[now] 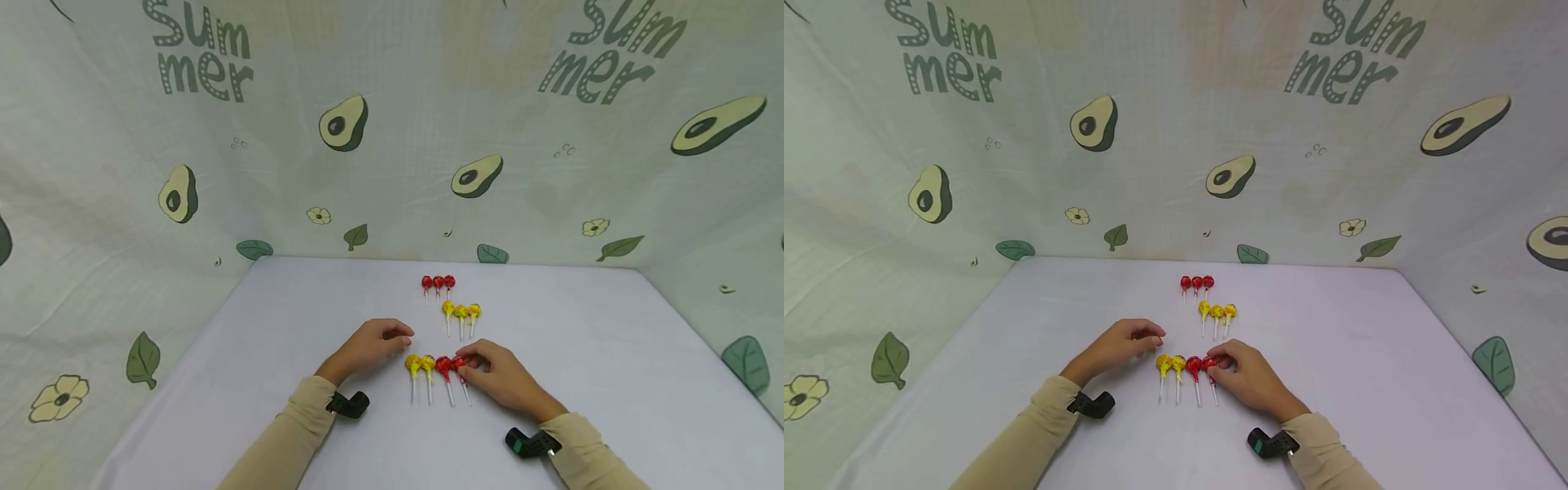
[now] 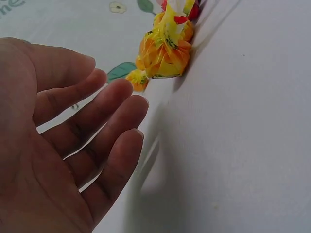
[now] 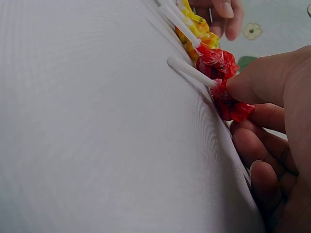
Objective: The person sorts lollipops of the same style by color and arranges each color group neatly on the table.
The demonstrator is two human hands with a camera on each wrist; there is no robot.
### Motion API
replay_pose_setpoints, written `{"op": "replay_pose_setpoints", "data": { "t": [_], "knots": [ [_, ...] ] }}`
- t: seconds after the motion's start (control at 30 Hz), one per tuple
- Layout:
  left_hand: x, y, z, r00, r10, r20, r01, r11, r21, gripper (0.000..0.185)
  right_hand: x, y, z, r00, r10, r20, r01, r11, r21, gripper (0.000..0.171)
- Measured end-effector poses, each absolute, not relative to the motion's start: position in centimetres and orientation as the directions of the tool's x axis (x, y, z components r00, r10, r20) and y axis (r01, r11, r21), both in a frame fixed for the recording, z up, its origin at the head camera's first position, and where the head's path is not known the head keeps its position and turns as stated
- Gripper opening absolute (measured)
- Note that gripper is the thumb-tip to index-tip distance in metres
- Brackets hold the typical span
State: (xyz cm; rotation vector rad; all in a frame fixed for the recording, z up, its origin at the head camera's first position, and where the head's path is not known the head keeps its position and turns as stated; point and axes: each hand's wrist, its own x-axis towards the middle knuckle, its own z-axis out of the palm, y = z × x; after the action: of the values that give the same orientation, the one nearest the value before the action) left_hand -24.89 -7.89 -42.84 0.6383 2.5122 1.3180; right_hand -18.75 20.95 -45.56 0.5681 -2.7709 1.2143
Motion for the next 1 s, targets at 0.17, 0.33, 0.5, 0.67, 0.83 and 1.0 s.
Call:
{"op": "replay_pose_setpoints", "data": {
  "t": [0.17,0.33,0.5,0.67,0.83,1.0],
  "knots": [
    [-24.5,-8.2,-43.2,-0.874,0.486,-0.009,0.279,0.515,0.81,0.02,-18.8,21.0,-45.6,-0.929,-0.31,0.203,-0.36,0.623,-0.695,0.023],
    [-24.3,-8.6,-43.3,-0.847,0.531,-0.004,0.306,0.495,0.813,0.021,-18.8,21.0,-45.8,-0.928,-0.308,0.211,-0.364,0.619,-0.695,0.022],
    [-24.3,-8.9,-43.5,-0.823,0.567,-0.009,0.309,0.461,0.832,0.023,-18.9,21.1,-45.8,-0.926,-0.309,0.216,-0.368,0.615,-0.697,0.022],
    [-24.5,-9.1,-43.6,-0.81,0.586,-0.024,0.311,0.465,0.829,0.025,-19.0,21.1,-45.5,-0.924,-0.309,0.223,-0.373,0.611,-0.699,0.021],
    [-24.4,-9.1,-43.8,-0.799,0.601,-0.012,0.338,0.466,0.817,0.026,-19.0,21.0,-45.5,-0.929,-0.304,0.209,-0.359,0.61,-0.707,0.02],
    [-24.4,-9.0,-44.3,-0.795,0.607,-0.001,0.347,0.456,0.819,0.026,-18.8,21.0,-45.7,-0.934,-0.292,0.204,-0.347,0.612,-0.71,0.019]
  ]
}}
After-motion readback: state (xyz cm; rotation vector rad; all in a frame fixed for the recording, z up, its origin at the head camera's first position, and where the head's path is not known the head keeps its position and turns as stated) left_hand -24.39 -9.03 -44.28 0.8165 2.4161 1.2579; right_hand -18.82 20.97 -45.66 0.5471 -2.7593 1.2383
